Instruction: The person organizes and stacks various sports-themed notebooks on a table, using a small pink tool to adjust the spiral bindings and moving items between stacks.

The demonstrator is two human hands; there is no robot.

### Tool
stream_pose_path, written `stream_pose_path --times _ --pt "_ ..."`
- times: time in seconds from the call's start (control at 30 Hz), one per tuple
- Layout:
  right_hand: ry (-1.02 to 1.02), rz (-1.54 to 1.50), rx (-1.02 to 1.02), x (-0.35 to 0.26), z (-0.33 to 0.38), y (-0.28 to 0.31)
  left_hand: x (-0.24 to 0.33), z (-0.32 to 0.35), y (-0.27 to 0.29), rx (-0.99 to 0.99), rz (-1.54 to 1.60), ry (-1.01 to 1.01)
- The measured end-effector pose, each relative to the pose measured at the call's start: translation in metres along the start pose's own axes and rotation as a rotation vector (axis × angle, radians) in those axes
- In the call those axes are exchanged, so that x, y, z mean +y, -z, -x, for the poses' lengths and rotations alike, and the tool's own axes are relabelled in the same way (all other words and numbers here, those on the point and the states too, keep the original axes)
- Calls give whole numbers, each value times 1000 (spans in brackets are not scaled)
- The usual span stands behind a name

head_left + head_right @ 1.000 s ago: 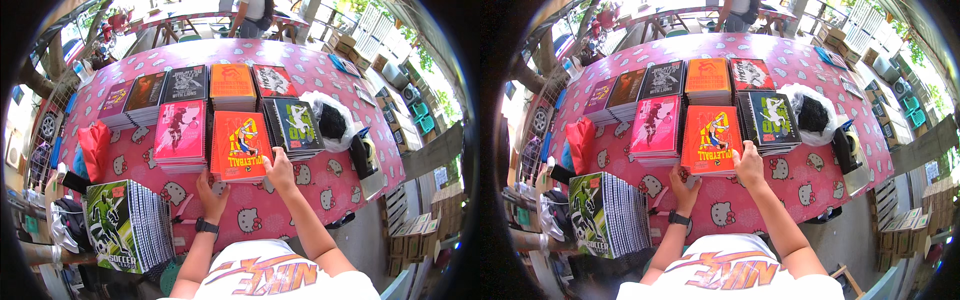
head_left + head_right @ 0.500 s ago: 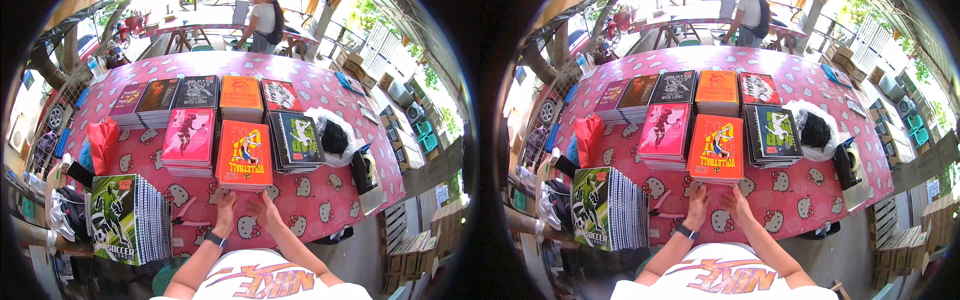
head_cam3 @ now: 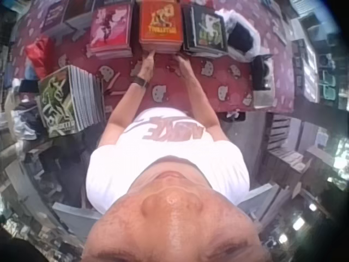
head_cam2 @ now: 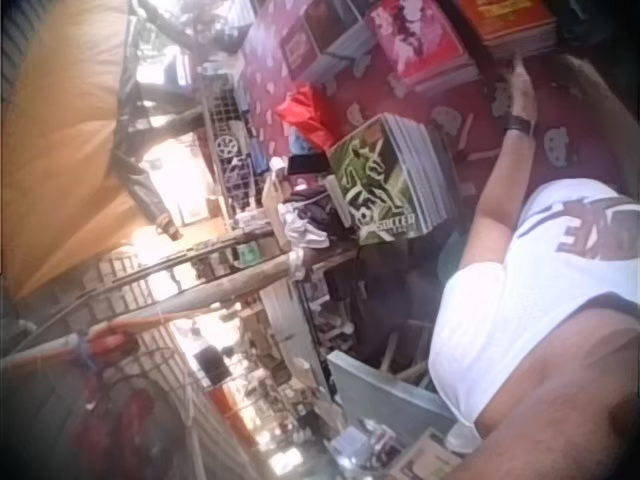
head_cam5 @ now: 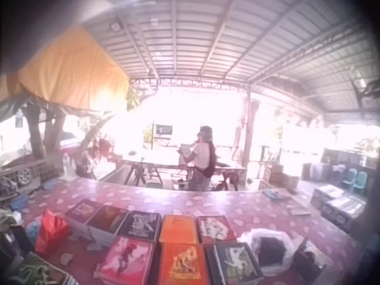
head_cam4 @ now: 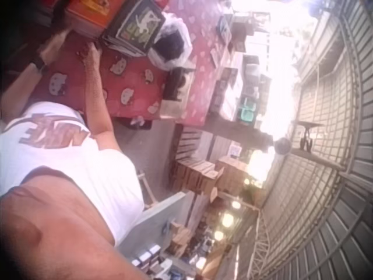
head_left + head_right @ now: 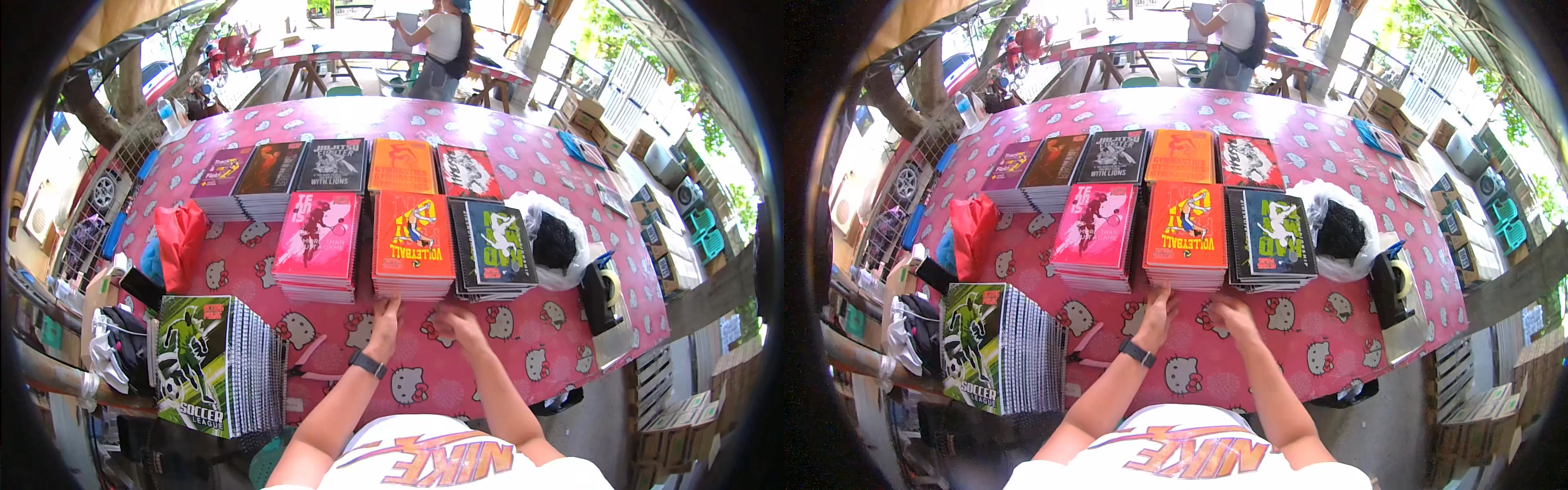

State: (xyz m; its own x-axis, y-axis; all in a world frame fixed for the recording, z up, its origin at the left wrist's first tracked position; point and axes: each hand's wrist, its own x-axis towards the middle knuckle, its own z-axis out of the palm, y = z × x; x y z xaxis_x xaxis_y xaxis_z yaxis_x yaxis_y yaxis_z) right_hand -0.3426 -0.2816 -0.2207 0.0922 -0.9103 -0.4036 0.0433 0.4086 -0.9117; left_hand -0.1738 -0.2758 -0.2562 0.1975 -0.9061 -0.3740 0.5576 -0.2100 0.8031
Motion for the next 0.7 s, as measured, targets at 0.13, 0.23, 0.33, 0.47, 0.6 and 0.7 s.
stream_pose_path --times 0.13,0.23,0.33,0.47,0.6,0.7 --pt "305 544 259 -23 9 60 30 36 18 -100 -168 74" --pt "271 642 331 -33 -6 77 54 47 42 -14 -191 -182" --pt "129 558 135 -30 6 59 89 46 67 262 -272 -650" --pt "95 401 -519 6 11 -24 109 13 104 601 -387 -737" --pt "58 167 -279 14 -22 -133 113 -28 120 555 -318 -715" --pt "29 93 -163 6 -33 -165 116 -37 127 505 -333 -645"
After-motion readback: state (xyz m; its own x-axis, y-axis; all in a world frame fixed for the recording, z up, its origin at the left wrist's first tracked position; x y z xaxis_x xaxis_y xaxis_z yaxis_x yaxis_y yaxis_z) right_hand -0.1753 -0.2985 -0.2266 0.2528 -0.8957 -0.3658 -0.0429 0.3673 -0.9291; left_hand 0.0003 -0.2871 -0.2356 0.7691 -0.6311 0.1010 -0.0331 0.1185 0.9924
